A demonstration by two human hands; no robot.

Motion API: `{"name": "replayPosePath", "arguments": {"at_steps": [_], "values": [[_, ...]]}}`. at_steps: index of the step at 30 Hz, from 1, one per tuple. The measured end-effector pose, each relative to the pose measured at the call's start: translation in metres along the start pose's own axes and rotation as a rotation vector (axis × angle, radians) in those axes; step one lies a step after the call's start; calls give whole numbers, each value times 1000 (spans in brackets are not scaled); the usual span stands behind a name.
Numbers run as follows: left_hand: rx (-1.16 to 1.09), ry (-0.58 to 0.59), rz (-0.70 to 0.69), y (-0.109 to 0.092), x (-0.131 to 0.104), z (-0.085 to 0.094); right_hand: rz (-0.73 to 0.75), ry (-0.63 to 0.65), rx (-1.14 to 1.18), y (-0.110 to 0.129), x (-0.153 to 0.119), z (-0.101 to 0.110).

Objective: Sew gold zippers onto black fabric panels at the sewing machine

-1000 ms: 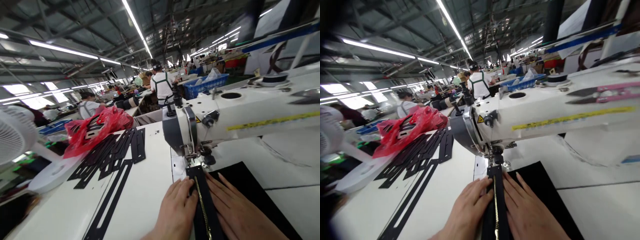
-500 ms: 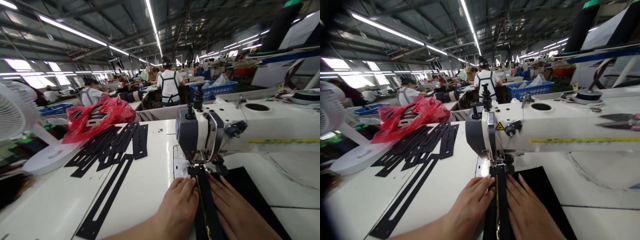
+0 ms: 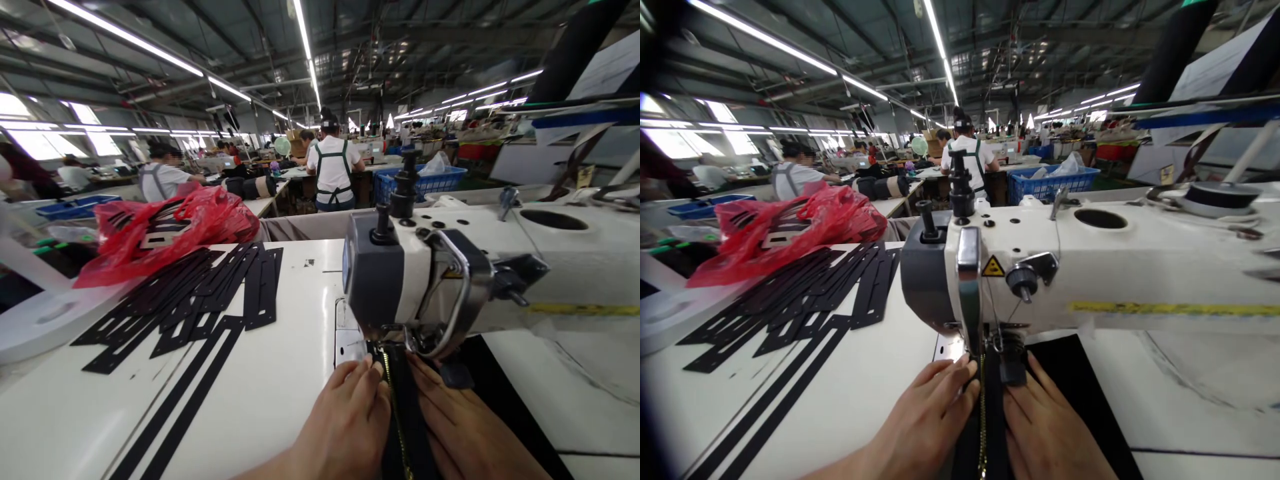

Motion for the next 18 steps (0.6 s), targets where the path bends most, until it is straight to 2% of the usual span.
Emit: {"name": "replayPosePath", "arguments": {"at_steps": [3, 13, 18], "values": [[9, -45, 7, 1, -1, -1, -13, -1, -7, -3, 0, -2], [-17, 2, 27, 2, -7, -5, 1, -27, 10, -5, -3, -4], [0, 11, 28, 0, -5, -5, 21, 8, -45, -3, 1, -2]]}}
Point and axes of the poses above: each hand's wrist, its own x-axis towards the middle knuckle, its own z-axis out of the back of the hand, y = z × x, the point moved 7 cm from there along x, towards the middle knuckle, and after that the axes turned 10 degrees about -y, right-handed, at the moved point
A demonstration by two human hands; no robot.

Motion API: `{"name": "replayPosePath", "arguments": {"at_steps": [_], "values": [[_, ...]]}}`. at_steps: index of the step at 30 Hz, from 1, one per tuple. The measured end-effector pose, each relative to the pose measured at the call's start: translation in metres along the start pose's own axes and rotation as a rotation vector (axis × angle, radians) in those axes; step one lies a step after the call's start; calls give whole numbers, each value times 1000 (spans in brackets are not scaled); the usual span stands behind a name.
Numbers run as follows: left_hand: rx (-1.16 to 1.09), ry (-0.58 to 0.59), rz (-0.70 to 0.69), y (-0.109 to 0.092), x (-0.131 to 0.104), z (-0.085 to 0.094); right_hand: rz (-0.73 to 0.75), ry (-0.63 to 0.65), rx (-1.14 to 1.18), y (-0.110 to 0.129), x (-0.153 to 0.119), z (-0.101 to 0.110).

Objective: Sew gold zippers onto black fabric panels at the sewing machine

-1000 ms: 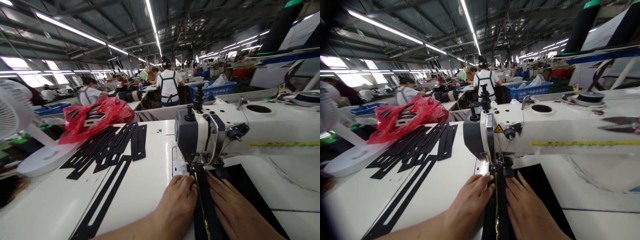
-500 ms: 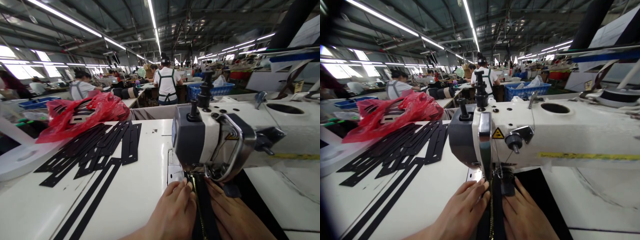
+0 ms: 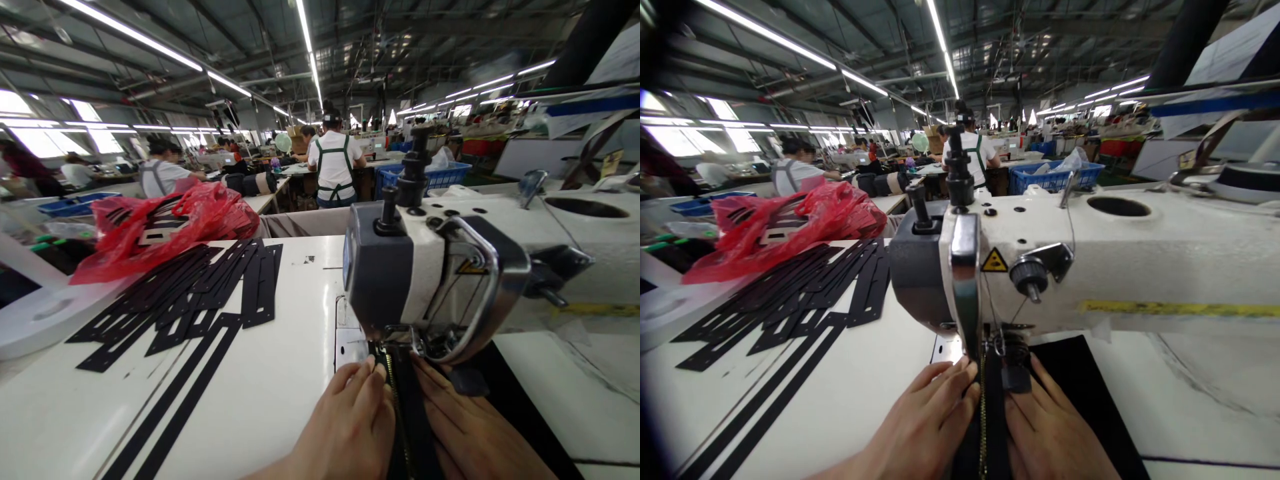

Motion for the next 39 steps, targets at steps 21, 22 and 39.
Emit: {"name": "replayPosePath", "arguments": {"at_steps": [21, 22, 39], "values": [[51, 128, 28, -1, 5, -4, 18, -121, -9, 3, -2, 2], [55, 146, 22, -1, 5, -6, 27, -134, -26, 4, -2, 2], [-24, 56, -35, -3, 4, 12, -127, -60, 115, 1, -15, 7]]}}
Point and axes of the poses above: each hand's wrist, its own x-axis towards the middle knuckle, its own z-axis out of the back of the hand, y = z × x, the point moved 7 cm from there along x, towards the middle knuckle, and after that the axes turned 10 degrees about -y, right-handed, at the moved point
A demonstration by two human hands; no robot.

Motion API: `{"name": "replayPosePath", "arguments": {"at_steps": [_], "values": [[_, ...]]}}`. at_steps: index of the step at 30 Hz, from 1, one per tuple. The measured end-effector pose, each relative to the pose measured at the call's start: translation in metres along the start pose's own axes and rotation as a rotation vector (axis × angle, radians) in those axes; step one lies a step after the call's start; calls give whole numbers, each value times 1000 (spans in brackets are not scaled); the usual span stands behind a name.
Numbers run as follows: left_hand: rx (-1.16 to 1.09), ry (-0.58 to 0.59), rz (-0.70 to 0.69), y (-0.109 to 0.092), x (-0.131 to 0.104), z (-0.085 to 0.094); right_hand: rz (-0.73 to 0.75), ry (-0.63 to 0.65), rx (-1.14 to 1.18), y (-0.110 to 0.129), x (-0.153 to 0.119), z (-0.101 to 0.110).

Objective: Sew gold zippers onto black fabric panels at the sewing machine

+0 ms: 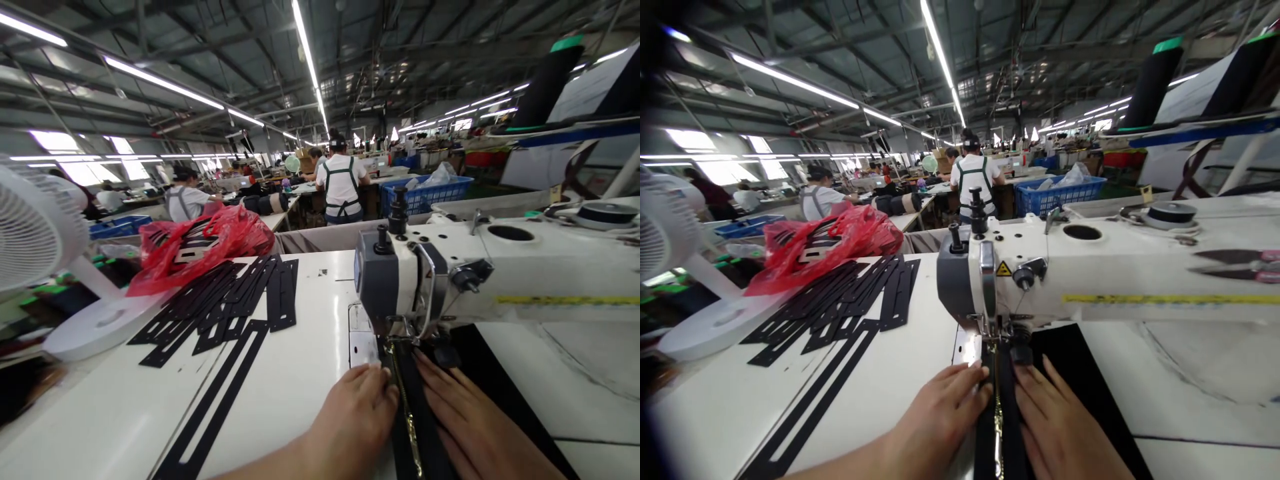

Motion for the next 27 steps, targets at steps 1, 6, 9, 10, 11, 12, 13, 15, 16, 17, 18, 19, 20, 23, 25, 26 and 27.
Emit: {"name": "replayPosePath", "arguments": {"at_steps": [1, 6, 9, 10, 11, 12, 13, 15, 16, 17, 18, 19, 20, 23, 25, 26, 27], "values": [[0, -24, -29, -5, -3, 3, 16, -1, -1, 5, -4, 4], [14, -27, -51, -10, -8, 5, 115, -3, -95, 17, -8, 10], [17, 1, -32, -6, -5, 1, 138, -16, -123, 16, -3, 9], [18, 10, -28, -4, -4, -1, 128, -22, -116, 15, -1, 9], [18, 21, -28, -3, -3, -2, 112, -31, -105, 13, 0, 10], [18, 28, -30, -2, -2, -3, 90, -37, -93, 12, 1, 10], [17, 29, -34, -1, -1, -4, 74, -46, -81, 10, 2, 11], [5, 24, -41, 2, 2, -4, 58, -49, -61, 6, 4, 11], [-2, 24, -41, 4, 3, -5, 51, -40, -52, 4, 5, 10], [-8, 26, -37, 6, 4, -5, 38, -19, -40, 1, 6, 7], [-14, 32, -33, 8, 5, -6, 24, 7, -24, -2, 7, 4], [-16, 37, -32, 10, 7, -7, 5, 36, -3, -5, 8, 1], [-16, 41, -32, 12, 8, -9, -17, 65, 19, -8, 10, -3], [-29, 47, -39, 18, 11, -12, -55, 112, 58, -16, 13, -9], [-32, 41, -33, 22, 13, -14, -69, 117, 63, -19, 17, -10], [-36, 42, -25, 24, 13, -15, -76, 118, 64, -20, 19, -11], [-42, 42, -19, 25, 14, -17, -85, 122, 66, -22, 20, -11]]}}
Point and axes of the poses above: each hand's wrist, its own x-axis towards the middle knuckle, its own z-axis out of the back of the hand, y = z × x, the point moved 7 cm from there along x, towards the middle knuckle, and after that the axes turned 10 degrees about -y, right-handed, at the moved point
